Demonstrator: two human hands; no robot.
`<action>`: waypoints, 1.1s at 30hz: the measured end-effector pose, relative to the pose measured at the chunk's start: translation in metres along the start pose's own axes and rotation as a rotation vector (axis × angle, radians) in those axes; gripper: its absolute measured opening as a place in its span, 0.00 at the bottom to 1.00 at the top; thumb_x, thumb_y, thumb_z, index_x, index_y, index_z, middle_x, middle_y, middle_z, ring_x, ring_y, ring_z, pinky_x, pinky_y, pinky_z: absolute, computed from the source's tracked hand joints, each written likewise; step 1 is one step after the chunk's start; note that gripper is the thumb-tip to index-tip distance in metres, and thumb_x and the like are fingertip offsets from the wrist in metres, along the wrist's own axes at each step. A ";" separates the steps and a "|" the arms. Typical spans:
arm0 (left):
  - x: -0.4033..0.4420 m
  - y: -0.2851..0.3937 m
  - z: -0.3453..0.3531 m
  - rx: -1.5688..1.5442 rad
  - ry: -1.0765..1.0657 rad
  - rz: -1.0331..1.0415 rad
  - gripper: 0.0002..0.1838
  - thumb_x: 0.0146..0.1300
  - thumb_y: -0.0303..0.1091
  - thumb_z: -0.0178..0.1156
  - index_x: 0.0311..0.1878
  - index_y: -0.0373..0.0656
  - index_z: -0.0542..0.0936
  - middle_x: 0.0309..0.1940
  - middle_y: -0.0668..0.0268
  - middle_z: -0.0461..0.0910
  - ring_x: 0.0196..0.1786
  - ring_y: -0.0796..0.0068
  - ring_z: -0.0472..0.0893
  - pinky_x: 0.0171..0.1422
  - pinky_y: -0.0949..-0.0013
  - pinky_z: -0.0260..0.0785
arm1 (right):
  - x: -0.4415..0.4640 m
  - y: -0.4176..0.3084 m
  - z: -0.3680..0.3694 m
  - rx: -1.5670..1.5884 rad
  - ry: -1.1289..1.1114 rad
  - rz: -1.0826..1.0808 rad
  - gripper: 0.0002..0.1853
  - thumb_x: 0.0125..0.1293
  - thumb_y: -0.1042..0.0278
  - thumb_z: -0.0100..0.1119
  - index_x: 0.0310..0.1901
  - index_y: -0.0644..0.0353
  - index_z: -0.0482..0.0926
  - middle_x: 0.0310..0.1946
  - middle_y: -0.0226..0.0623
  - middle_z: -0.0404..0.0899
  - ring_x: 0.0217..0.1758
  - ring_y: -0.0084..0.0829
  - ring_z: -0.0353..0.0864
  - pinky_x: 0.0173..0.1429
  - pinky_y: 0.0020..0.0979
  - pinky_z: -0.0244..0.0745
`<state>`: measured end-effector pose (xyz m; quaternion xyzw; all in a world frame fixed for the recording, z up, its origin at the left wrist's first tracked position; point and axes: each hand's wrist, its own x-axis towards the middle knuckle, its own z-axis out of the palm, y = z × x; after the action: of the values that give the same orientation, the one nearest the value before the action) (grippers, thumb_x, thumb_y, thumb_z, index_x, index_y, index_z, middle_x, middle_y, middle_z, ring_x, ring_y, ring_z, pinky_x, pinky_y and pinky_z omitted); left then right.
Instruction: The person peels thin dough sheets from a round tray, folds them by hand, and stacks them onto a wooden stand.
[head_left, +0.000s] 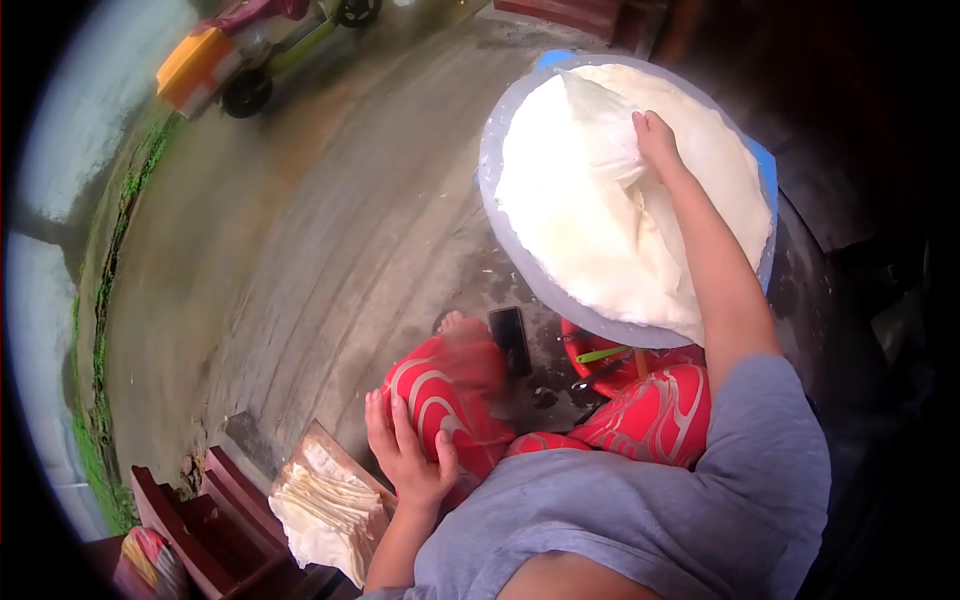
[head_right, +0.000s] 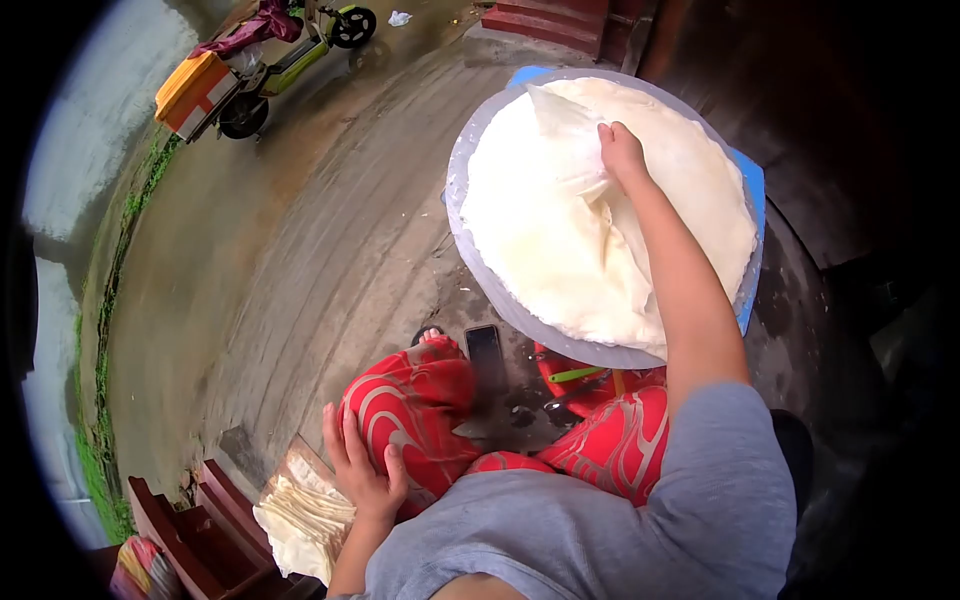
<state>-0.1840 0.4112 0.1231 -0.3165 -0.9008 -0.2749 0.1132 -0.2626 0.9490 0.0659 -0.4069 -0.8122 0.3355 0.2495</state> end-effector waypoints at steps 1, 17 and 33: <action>0.000 0.002 0.000 0.003 0.006 -0.006 0.34 0.55 0.36 0.58 0.65 0.35 0.63 0.65 0.41 0.59 0.68 0.38 0.59 0.69 0.45 0.52 | -0.003 0.011 -0.017 0.250 0.048 0.048 0.17 0.70 0.55 0.48 0.32 0.61 0.72 0.24 0.36 0.73 0.26 0.28 0.68 0.34 0.31 0.68; 0.080 0.231 0.163 -1.925 -1.513 -1.302 0.43 0.65 0.66 0.43 0.62 0.29 0.63 0.59 0.51 0.69 0.63 0.59 0.70 0.65 0.54 0.64 | -0.136 -0.061 -0.319 1.009 0.566 -0.192 0.12 0.70 0.58 0.52 0.43 0.59 0.73 0.32 0.27 0.75 0.35 0.20 0.75 0.41 0.24 0.74; 0.271 0.277 0.166 -2.163 -0.835 -0.431 0.22 0.68 0.44 0.52 0.60 0.42 0.68 0.62 0.59 0.69 0.66 0.53 0.66 0.71 0.38 0.49 | -0.078 -0.014 -0.465 0.776 0.282 -0.262 0.11 0.70 0.57 0.52 0.47 0.51 0.74 0.47 0.25 0.78 0.53 0.23 0.74 0.62 0.36 0.64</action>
<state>-0.2237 0.8221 0.2064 -0.1544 -0.2015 -0.7841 -0.5663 0.0881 1.0368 0.3686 -0.2184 -0.6284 0.5227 0.5331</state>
